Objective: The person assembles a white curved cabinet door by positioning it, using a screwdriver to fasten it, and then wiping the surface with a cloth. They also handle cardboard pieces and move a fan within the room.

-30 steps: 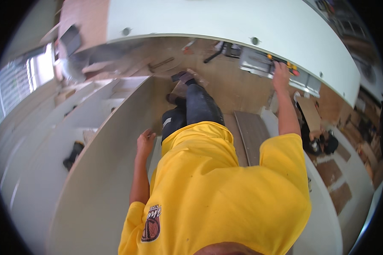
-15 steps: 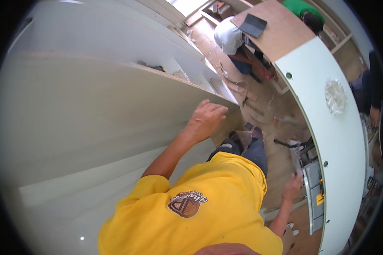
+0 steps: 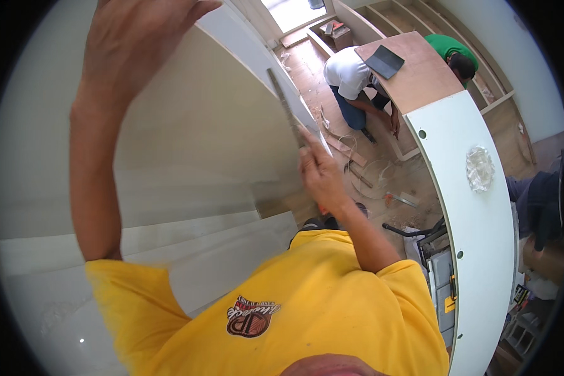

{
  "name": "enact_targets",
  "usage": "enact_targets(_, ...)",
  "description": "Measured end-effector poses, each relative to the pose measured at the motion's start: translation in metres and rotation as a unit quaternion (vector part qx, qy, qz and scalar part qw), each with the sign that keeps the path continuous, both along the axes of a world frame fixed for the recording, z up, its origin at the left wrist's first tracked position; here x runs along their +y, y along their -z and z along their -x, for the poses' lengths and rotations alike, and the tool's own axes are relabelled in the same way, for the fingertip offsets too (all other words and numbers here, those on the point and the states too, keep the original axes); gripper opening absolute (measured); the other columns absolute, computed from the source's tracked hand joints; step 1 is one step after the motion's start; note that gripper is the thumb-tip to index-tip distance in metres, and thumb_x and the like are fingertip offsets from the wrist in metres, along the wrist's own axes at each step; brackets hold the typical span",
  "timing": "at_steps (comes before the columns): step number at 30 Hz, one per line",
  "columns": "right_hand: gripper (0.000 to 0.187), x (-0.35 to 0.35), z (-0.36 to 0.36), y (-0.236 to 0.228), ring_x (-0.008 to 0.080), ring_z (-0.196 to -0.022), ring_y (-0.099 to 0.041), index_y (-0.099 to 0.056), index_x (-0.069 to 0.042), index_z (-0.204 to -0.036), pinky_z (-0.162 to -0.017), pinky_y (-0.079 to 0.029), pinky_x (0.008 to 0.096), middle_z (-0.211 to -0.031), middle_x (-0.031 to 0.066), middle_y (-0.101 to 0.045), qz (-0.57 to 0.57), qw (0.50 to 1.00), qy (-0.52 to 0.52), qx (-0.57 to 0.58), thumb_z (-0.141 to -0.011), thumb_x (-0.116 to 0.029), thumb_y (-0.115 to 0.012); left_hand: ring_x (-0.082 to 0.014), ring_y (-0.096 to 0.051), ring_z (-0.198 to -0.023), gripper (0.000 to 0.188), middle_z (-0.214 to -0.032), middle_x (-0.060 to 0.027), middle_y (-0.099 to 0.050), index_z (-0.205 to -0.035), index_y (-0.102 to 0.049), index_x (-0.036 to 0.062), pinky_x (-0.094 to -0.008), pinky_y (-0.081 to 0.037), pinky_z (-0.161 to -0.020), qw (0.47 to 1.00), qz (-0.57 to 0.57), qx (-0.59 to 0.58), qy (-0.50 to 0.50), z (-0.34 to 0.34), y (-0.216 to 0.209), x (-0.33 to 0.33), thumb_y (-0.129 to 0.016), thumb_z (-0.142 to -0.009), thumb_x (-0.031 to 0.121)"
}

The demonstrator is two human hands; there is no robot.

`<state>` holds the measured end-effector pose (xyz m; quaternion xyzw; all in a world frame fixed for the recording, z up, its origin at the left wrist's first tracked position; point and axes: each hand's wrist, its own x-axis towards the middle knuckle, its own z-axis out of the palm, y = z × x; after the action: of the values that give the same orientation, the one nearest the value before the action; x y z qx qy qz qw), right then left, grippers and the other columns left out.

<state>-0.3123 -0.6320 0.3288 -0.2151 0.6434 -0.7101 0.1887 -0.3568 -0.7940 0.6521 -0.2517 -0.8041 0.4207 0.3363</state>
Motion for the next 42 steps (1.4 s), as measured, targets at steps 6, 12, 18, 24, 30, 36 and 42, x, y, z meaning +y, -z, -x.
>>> enact_targets(6, 0.056, -0.025, 0.014, -0.07, 0.0312, -0.062, -0.056, -0.04, -0.012, -0.153, -0.068, -0.05, 0.0366, -0.073, 0.0163, -0.058, 0.101, 0.99, 0.02, 0.1, -0.098, -0.004, -0.05, -0.0193, -0.066, -0.093, 0.012, -0.085, -0.0017, -0.069, -0.084, -0.069, 0.0119, -0.0427, -0.043, -0.105, 0.987, 0.063, -0.112, -0.097, 0.0, -0.014, -0.049, -0.074, -0.088, 0.021)
enact_targets(12, 0.055, -0.046, -0.002, -0.072, 0.0372, -0.071, -0.061, -0.041, -0.004, -0.151, -0.07, -0.05, 0.0411, -0.085, 0.0264, -0.062, 0.143, 0.983, 0.053, 0.1, -0.096, -0.001, -0.051, -0.0149, -0.064, -0.082, 0.022, -0.08, 0.0015, -0.068, -0.082, -0.068, 0.0143, -0.0363, -0.049, -0.093, 0.983, 0.124, -0.078, -0.113, 0.013, -0.007, -0.051, -0.069, -0.094, 0.033)
enact_targets(18, 0.05, -0.067, 0.053, -0.067, 0.0258, -0.064, -0.061, -0.049, -0.002, -0.145, -0.065, -0.05, 0.0327, -0.086, 0.0287, -0.062, 0.01, 0.999, 0.012, 0.032, -0.096, 0.0, -0.052, -0.0139, -0.064, -0.078, 0.024, -0.077, 0.0033, -0.067, -0.082, -0.068, 0.0162, -0.0336, -0.049, -0.087, 0.963, 0.162, -0.062, -0.205, -0.004, -0.006, -0.047, -0.065, -0.098, 0.034)
enact_targets(24, 0.047, -0.051, -0.002, -0.048, 0.0217, -0.061, -0.056, -0.053, -0.001, -0.142, -0.065, -0.051, 0.0342, -0.079, 0.0246, -0.06, 0.177, 0.974, 0.104, 0.098, -0.095, 0.0, -0.051, -0.011, -0.065, -0.076, 0.025, -0.076, 0.0061, -0.069, -0.082, -0.07, 0.0177, -0.0319, -0.052, -0.086, 0.98, 0.143, -0.046, -0.132, 0.02, 0.001, -0.055, -0.063, -0.099, 0.034)
enact_targets(30, 0.05, -0.061, 0.015, -0.039, 0.0218, -0.059, -0.052, -0.05, -0.001, -0.144, -0.064, -0.049, 0.033, -0.075, 0.0221, -0.057, 0.106, 0.989, 0.097, 0.043, -0.094, 0.002, -0.052, -0.016, -0.058, -0.063, 0.032, -0.062, 0.004, -0.061, -0.07, -0.066, 0.014, -0.0316, -0.051, -0.069, 0.986, 0.125, -0.025, -0.109, 0.025, -0.001, -0.061, -0.065, -0.097, 0.031)
enact_targets(36, 0.049, -0.075, 0.036, -0.065, 0.0297, -0.063, -0.059, -0.052, -0.003, -0.143, -0.066, -0.049, 0.0356, -0.082, 0.0261, -0.06, 0.126, 0.985, 0.091, 0.076, -0.094, 0.001, -0.052, -0.0075, -0.067, -0.075, 0.029, -0.075, 0.0086, -0.072, -0.079, -0.074, 0.021, -0.0313, -0.052, -0.086, 0.971, 0.141, 0.006, -0.194, 0.022, 0.005, -0.042, -0.06, -0.1, 0.036)
enact_targets(42, 0.048, -0.059, 0.014, -0.083, 0.0321, -0.069, -0.063, -0.053, -0.002, -0.141, -0.071, -0.05, 0.0399, -0.086, 0.0286, -0.063, 0.201, 0.961, 0.132, 0.139, -0.093, 0.001, -0.052, -0.008, -0.065, -0.071, 0.032, -0.074, 0.0091, -0.072, -0.078, -0.074, 0.02, -0.0312, -0.05, -0.086, 0.973, 0.139, 0.009, -0.186, 0.019, 0.005, -0.048, -0.061, -0.1, 0.037)
